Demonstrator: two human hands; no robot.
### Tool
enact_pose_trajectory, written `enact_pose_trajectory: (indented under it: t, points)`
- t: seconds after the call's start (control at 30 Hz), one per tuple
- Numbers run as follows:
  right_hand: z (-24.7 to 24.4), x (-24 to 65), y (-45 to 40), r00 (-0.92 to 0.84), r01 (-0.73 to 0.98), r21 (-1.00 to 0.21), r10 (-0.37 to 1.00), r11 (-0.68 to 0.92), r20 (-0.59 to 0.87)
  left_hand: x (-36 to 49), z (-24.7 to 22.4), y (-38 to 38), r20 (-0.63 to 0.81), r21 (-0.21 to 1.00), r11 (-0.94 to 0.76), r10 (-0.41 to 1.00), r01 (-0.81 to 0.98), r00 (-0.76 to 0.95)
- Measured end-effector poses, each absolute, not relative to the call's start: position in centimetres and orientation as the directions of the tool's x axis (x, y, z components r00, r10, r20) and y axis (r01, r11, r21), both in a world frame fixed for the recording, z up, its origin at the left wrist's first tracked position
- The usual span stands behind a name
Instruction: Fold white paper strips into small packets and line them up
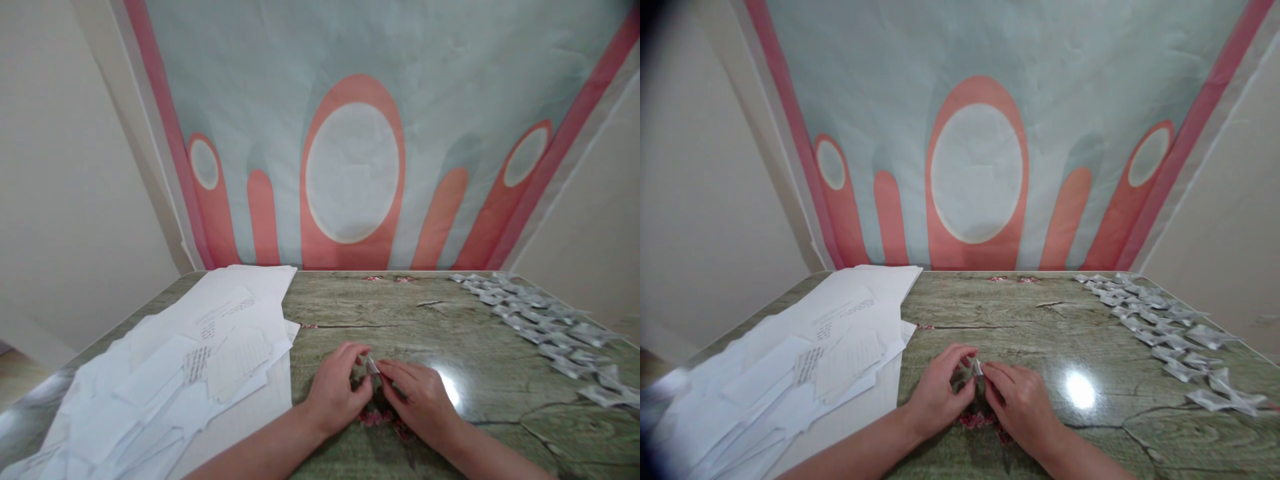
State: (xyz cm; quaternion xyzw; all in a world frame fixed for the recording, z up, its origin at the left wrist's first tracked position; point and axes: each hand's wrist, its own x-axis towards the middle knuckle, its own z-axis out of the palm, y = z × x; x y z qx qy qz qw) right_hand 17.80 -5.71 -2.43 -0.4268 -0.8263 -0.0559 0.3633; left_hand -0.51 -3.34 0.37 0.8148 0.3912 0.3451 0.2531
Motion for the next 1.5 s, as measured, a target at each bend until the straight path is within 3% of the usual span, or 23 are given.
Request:
enact_pose_trajectory:
  t: [0.23, 0.53, 0.83, 1.2, 1.5]
  points:
    - [-2.3, 17.7, -5.7, -0.347, 0.784, -0.183, 0.664, 0.593, 0.662, -0.5, 0.4, -3.2, 0.336, 0.701, -0.553, 0.813, 0.451, 0.476]
    - [-2.7, 17.6, -5.3, -0.359, 0.801, -0.234, 0.755, 0.551, 0.548, -0.7, -0.4, -2.4, 0.356, 0.632, -0.628, 0.756, 0.454, 0.549]
    - [-2.8, 18.0, -4.9, -0.472, 0.778, -0.191, 0.758, 0.599, 0.451, -1.1, -0.3, -2.2, 0.330, 0.381, -0.721, 0.690, 0.579, 0.644]
    - [-2.7, 18.4, -4.7, -0.608, 0.746, -0.054, 0.712, 0.664, 0.351, -1.3, -0.1, -2.3, 0.285, 0.137, -0.809, 0.585, 0.572, 0.759]
    - [-2.3, 18.0, -5.2, -0.648, 0.755, 0.097, 0.715, 0.648, 0.262, -1.0, 0.8, -3.0, 0.210, -0.132, -0.859, 0.464, 0.495, 0.861]
